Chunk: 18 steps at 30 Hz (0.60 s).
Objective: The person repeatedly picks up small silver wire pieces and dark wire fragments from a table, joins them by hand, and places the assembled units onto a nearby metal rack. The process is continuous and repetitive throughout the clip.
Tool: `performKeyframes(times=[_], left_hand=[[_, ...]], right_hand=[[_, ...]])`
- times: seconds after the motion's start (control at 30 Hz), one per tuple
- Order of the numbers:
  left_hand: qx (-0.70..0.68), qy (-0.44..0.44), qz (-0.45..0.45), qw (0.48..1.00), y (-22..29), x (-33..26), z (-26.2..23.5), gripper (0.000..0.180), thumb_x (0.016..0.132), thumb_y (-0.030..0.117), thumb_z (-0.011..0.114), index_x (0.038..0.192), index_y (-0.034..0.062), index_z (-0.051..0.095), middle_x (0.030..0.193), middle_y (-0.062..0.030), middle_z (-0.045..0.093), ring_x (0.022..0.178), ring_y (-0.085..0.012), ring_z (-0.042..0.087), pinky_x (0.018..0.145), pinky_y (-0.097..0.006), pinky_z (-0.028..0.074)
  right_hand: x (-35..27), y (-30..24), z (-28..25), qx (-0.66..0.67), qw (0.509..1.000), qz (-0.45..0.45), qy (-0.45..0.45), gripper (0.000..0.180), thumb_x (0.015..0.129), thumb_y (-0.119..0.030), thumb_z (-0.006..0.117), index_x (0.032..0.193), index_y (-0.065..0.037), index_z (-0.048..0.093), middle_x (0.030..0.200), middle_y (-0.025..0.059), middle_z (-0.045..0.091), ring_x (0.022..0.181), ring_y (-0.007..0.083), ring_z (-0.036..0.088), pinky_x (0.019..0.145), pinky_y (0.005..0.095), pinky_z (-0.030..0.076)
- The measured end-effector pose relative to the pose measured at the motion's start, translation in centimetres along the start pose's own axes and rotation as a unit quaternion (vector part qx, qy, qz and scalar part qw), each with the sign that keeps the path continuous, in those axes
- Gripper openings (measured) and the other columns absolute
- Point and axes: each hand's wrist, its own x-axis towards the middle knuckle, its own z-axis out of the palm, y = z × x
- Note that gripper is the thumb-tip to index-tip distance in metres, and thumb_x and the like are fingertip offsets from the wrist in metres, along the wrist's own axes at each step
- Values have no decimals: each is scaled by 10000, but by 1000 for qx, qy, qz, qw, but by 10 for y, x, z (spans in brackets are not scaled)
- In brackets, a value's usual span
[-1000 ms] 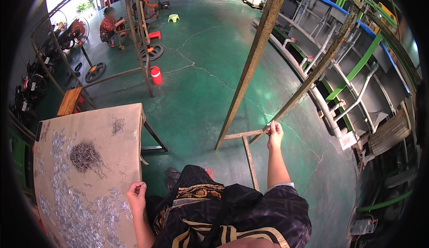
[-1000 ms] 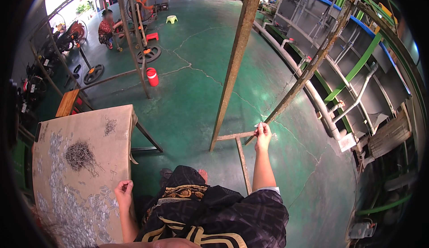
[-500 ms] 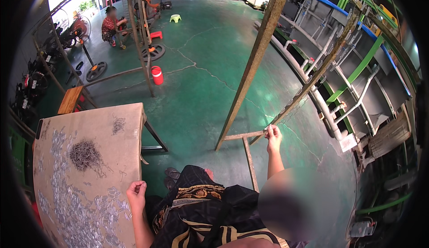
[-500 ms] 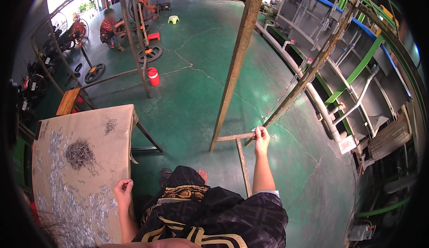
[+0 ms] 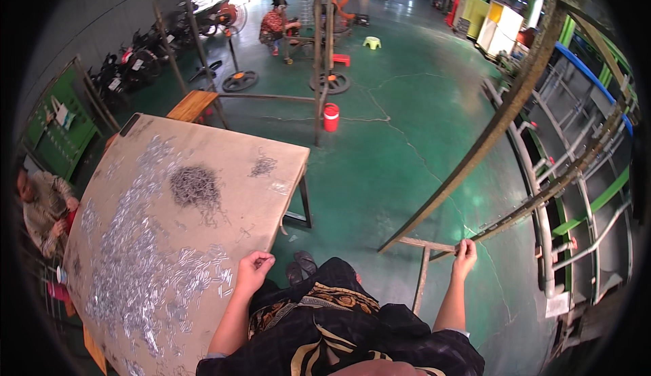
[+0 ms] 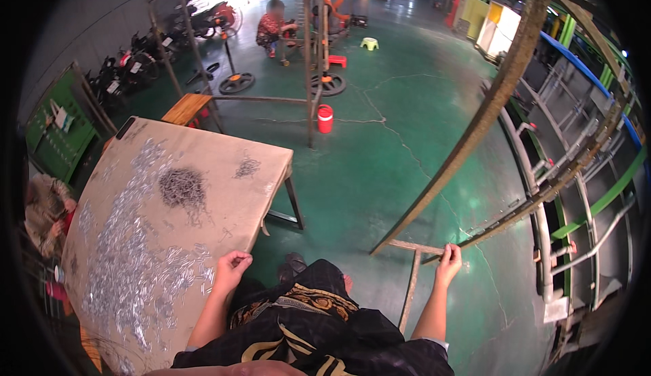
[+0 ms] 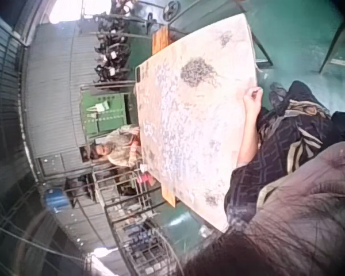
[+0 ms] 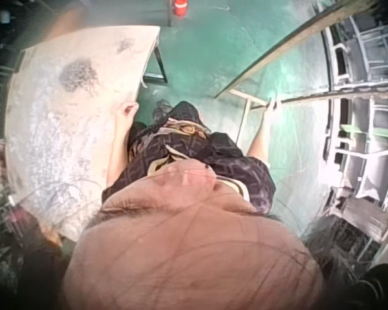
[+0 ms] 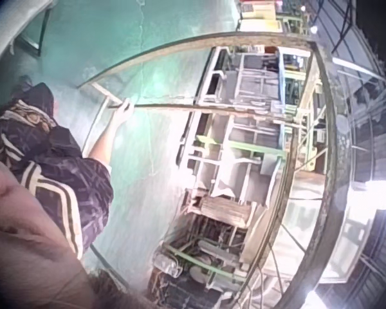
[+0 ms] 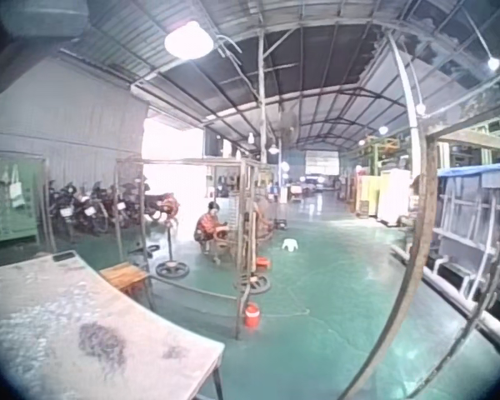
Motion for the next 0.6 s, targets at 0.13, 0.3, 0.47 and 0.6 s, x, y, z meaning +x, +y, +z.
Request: performKeyframes(times=[0.13,0.3,0.47,0.6], left_hand=[[11,-6,-12,1000,-6,1,-2,80,843,66,709,889,6,683,784,-5,646,695,-65,575,647,-215,475],[-18,11,19,1000,-17,3,-2,75,853,25,679,916,-15,668,786,-16,643,697,-68,578,669,-211,481],[-15,-5,7,1000,-20,8,-3,59,857,14,669,907,-16,659,782,-7,638,698,-66,567,667,-207,469],[6,-5,2,1000,-17,9,-3,50,859,17,669,898,-11,658,775,0,632,685,-60,552,662,-203,461]], right_hand=[[-4,-8,5,-72,997,-14,35,115,937,-110,588,884,-10,608,705,18,566,607,92,492,548,261,427],[-4,-12,8,-123,989,-23,81,130,923,-127,605,931,-1,634,784,95,641,723,126,568,690,289,489],[-7,-13,-1,-82,991,21,107,123,935,-139,618,914,-18,631,755,27,633,684,92,532,639,259,468],[-11,-20,-6,-91,987,40,125,127,941,-141,615,910,-20,630,714,-3,599,630,67,474,571,236,419]])
